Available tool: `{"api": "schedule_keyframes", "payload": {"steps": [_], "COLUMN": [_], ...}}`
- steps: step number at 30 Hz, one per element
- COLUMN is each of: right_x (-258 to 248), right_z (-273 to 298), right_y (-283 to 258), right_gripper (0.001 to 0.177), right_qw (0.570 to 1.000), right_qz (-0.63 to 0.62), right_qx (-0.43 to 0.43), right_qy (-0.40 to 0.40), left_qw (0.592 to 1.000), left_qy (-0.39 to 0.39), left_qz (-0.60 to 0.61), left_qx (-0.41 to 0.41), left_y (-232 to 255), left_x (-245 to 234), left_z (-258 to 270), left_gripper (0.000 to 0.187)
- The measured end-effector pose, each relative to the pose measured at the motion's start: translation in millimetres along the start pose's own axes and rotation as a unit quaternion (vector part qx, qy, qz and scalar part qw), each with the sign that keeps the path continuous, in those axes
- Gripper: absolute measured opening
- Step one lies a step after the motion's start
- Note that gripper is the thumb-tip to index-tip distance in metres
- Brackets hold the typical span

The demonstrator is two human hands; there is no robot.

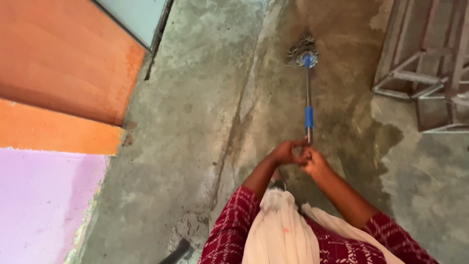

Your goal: The person mops a concrete floor using a mop, sliding the mop head back and forth over wet surfaces and along the base of the walls.

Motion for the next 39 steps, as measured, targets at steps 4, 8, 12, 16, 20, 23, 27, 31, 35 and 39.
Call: {"api": "schedule_keyframes", "payload": {"steps": [4, 8, 12, 16, 20, 23, 27, 31, 35, 39], "right_x": [107, 155, 88, -14, -103, -138, -145, -137, -126, -108], "right_z": [-62, -76, -47, 42, 172, 230, 257, 245, 217, 172], "right_y": [-56, -77, -63, -38, 3, 41, 79, 93, 90, 69], "right_gripper": [0.027, 0.024, 0.037, 0.028, 0.013, 0.019, 0.028, 0.039, 0.040, 0.033], "right_qw": [0.999, 0.984, 0.990, 0.985, 0.997, 0.995, 0.989, 0.986, 0.979, 0.992], "right_qz": [-0.004, -0.147, -0.062, -0.148, -0.076, -0.059, -0.047, -0.055, -0.091, -0.052], "right_qx": [-0.020, -0.006, 0.045, 0.038, 0.015, 0.077, 0.138, 0.152, 0.165, 0.116], "right_qy": [-0.025, -0.101, -0.115, -0.079, 0.011, 0.022, 0.010, 0.046, 0.077, 0.022], "left_qw": [0.998, 0.994, 0.997, 0.988, 0.986, 0.992, 0.990, 0.994, 0.988, 0.983], "left_qy": [0.053, 0.101, 0.036, -0.003, 0.027, -0.020, -0.088, -0.049, -0.050, -0.033], "left_qz": [-0.022, -0.007, 0.036, -0.155, -0.149, -0.124, -0.107, -0.089, -0.133, -0.173], "left_qx": [-0.009, 0.033, 0.061, -0.003, 0.064, 0.024, -0.029, -0.035, -0.060, -0.041], "left_y": [3, -9, 9, 69, 183, 231, 248, 235, 207, 175], "left_x": [-84, -98, -40, 38, 76, 92, 112, 124, 122, 101], "left_z": [-61, -82, -66, 14, 95, 147, 194, 205, 189, 157], "left_gripper": [0.060, 0.053, 0.053, 0.061, 0.061, 0.058, 0.062, 0.070, 0.071, 0.071]}}
Point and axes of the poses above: each hand's wrist, its own z-axis away from the middle knuckle, its own x-axis out of the palm, y = z × x, the point moved 4 cm from there along -z, towards the middle knuckle, and after that the axes turned 6 degrees about -y, right-handed, at the moved point
